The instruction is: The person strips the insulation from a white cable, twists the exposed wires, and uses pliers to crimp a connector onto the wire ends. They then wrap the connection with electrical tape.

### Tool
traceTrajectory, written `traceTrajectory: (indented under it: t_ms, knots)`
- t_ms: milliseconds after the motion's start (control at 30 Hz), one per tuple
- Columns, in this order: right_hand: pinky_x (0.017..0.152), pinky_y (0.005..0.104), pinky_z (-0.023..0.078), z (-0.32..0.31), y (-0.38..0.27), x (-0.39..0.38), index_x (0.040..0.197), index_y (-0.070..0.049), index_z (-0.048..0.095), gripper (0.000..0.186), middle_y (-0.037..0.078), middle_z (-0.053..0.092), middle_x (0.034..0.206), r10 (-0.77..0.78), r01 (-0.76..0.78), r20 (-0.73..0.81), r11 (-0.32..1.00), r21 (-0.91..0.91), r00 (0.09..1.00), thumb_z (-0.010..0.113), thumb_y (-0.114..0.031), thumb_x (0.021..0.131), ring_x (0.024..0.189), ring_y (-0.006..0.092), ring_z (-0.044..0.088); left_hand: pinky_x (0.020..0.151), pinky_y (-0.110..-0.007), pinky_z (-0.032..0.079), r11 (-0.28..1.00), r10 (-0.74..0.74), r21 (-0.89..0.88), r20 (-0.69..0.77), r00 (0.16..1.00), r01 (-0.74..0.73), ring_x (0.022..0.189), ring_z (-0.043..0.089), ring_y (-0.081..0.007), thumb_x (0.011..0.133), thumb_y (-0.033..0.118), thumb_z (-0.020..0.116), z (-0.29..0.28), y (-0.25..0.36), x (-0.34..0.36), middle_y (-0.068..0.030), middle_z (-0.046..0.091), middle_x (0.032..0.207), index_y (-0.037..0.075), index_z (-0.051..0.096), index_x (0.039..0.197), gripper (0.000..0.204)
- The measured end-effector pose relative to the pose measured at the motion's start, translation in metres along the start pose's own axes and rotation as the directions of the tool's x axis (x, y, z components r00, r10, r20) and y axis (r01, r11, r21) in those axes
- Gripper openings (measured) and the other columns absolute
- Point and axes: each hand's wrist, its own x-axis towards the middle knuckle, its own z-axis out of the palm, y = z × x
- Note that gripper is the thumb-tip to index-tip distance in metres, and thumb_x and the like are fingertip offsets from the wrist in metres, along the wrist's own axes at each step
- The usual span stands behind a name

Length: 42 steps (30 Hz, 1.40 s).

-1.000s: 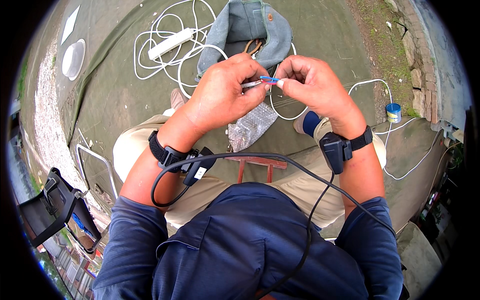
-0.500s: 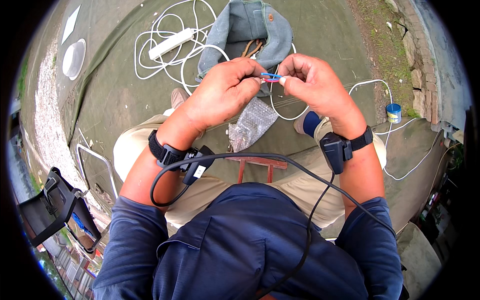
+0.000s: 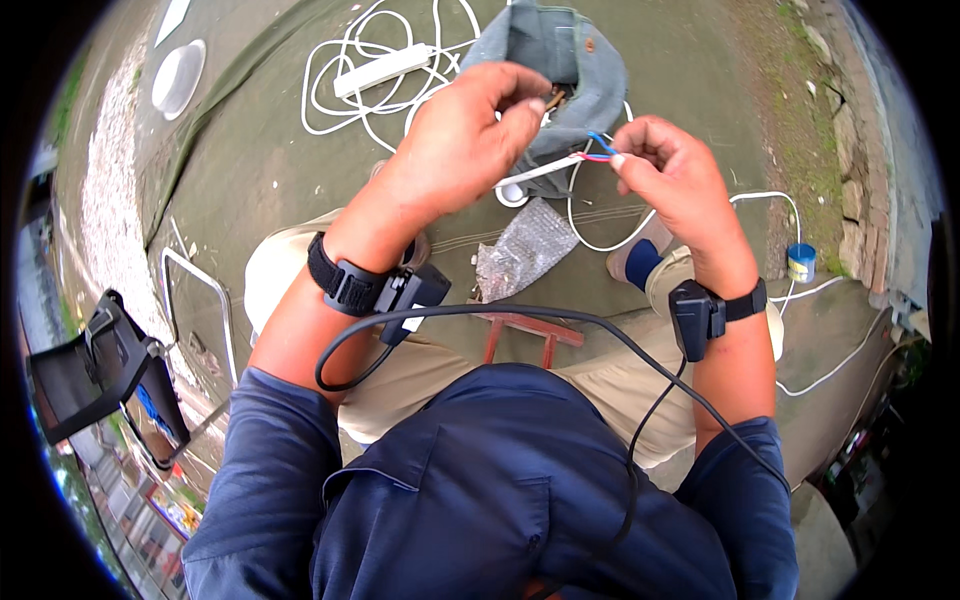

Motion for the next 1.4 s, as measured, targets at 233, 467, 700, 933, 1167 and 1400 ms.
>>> traceTrajectory:
  t_ms: [233, 467, 700, 933, 1167, 1400]
  knots:
    - [0.066, 0.0215, 0.044, 0.006, 0.003, 0.009, 0.095, -0.001, 0.062, 0.007, -0.003, 0.059, 0.083, 0.025, -0.024, 0.008, 0.995, -0.094, 1.000, 0.063, -0.007, 0.091, 0.072, 0.0046, 0.054, 0.079, -0.026, 0.051, 0.930, 0.036, -0.273, -0.603, 0.797, -0.248, 0.086, 0.067, -0.0148, 0.099, 0.023, 0.060, -0.167, 0.003, -0.030, -0.0056, 0.070, 0.100, 0.003, 0.064, 0.120, 0.029]
    - [0.066, 0.0221, 0.044, 0.029, -0.005, 0.025, 0.095, -0.003, 0.061, 0.005, -0.002, 0.058, 0.085, 0.086, -0.087, -0.013, 0.985, -0.147, 0.996, 0.062, -0.006, 0.091, 0.073, 0.0064, 0.055, 0.084, -0.029, 0.052, 0.830, -0.554, -0.275, -0.514, 0.655, 0.486, 0.093, 0.069, -0.0158, 0.099, 0.023, 0.060, -0.236, -0.163, -0.130, -0.0082, 0.072, 0.104, 0.003, 0.066, 0.122, 0.031]
    - [0.068, 0.0231, 0.044, 0.060, -0.020, 0.056, 0.097, -0.001, 0.060, 0.007, 0.000, 0.058, 0.085, 0.148, -0.149, -0.016, 0.979, -0.141, 0.989, 0.060, -0.006, 0.091, 0.073, 0.0084, 0.055, 0.079, -0.032, 0.053, 0.495, -0.868, -0.416, -0.190, 0.459, 0.763, 0.086, 0.066, -0.0166, 0.094, 0.024, 0.063, -0.150, -0.295, -0.210, -0.0076, 0.071, 0.097, -0.002, 0.065, 0.118, 0.035]
    - [0.066, 0.0224, 0.044, 0.088, -0.029, 0.082, 0.097, -0.001, 0.059, 0.010, 0.001, 0.058, 0.085, 0.194, -0.189, 0.012, 0.968, -0.166, 0.981, 0.061, -0.008, 0.091, 0.072, 0.0086, 0.056, 0.080, -0.034, 0.054, 0.464, -0.886, -0.224, -0.115, 0.449, 0.857, 0.082, 0.069, -0.0218, 0.090, 0.020, 0.065, -0.100, -0.335, -0.218, -0.0135, 0.074, 0.097, -0.002, 0.070, 0.112, 0.031]
    - [0.065, 0.0237, 0.045, 0.074, -0.038, 0.080, 0.099, 0.000, 0.059, 0.011, 0.003, 0.058, 0.085, 0.187, -0.191, -0.043, 0.974, -0.125, 0.981, 0.061, -0.009, 0.091, 0.070, 0.0100, 0.056, 0.074, -0.032, 0.053, 0.655, -0.754, -0.018, -0.082, 0.652, 0.755, 0.078, 0.065, -0.0158, 0.093, 0.021, 0.064, -0.147, -0.361, -0.150, -0.0086, 0.070, 0.085, -0.003, 0.067, 0.113, 0.032]
    - [0.065, 0.0250, 0.044, 0.044, -0.042, 0.069, 0.099, -0.001, 0.058, 0.012, 0.005, 0.056, 0.088, 0.083, -0.081, -0.084, 0.996, 0.025, 0.993, 0.060, -0.010, 0.092, 0.071, 0.0111, 0.054, 0.081, -0.040, 0.053, 0.820, -0.489, 0.473, 0.285, 0.824, 0.323, 0.087, 0.068, -0.0312, 0.091, 0.021, 0.062, -0.174, -0.284, -0.026, -0.0156, 0.072, 0.095, 0.003, 0.067, 0.115, 0.030]
